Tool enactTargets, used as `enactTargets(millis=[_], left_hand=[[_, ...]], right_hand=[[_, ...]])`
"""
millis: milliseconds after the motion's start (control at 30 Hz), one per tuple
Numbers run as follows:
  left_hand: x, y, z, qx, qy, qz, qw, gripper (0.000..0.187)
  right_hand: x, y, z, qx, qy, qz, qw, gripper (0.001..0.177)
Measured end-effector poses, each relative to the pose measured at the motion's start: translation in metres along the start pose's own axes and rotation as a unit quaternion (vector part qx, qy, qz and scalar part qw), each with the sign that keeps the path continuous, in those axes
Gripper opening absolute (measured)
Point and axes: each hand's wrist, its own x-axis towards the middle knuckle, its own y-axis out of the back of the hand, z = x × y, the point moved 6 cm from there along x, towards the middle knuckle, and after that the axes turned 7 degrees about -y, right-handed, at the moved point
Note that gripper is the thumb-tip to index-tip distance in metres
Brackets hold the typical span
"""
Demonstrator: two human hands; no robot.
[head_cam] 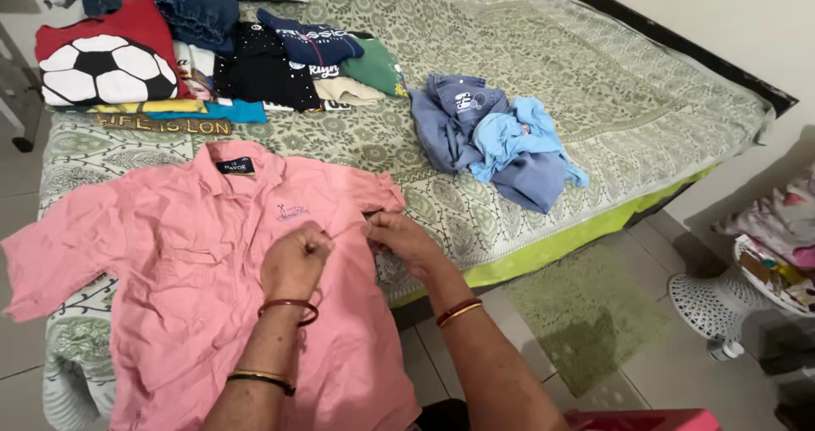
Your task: The person folds a red t-shirt with a soccer ball graphic and places it on a stack. Then the person picks up a pink shirt, lays it flat, and begins buttoning it while smoothing the fabric.
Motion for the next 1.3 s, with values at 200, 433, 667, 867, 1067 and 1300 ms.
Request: enactTargets(millis=[200, 433, 667, 867, 1067, 1300], left_hand=[[0.001, 0.005, -0.017, -0.009, 0.021, 0.029, 0.999, 0.012], [0.001, -0.002, -0.031, -0.07, 0.024, 0.019, 0.997, 0.012], [0.002, -0.001, -0.031, -0.073, -0.007, 0.021, 0.997, 0.01], [0.0, 0.002, -0.026, -0.063, -0.005, 0.007, 0.998, 0.008], [-0.005, 0.004, -0.021, -0.066, -0.019, -0.009, 0.998, 0.008], [-0.003, -0.006, -0.029, -0.027, -0.043, 0.009, 0.999, 0.016]], right_hand=[[-0.008, -0.013, -0.009, -0.1, -0.011, -0.042, 0.994, 0.023], [-0.007, 0.005, -0.005, -0.178, -0.038, 0.037, 0.983, 0.01], [-0.023, 0.014, -0.02, -0.144, -0.075, 0.088, 0.983, 0.011], [-0.02, -0.009, -0.024, -0.391, -0.039, 0.075, 0.916, 0.031], [-0.009, 0.007, -0.015, -0.471, -0.067, 0.114, 0.872, 0.027], [-0.01, 0.047, -0.005, -0.314, -0.058, 0.188, 0.929, 0.028]])
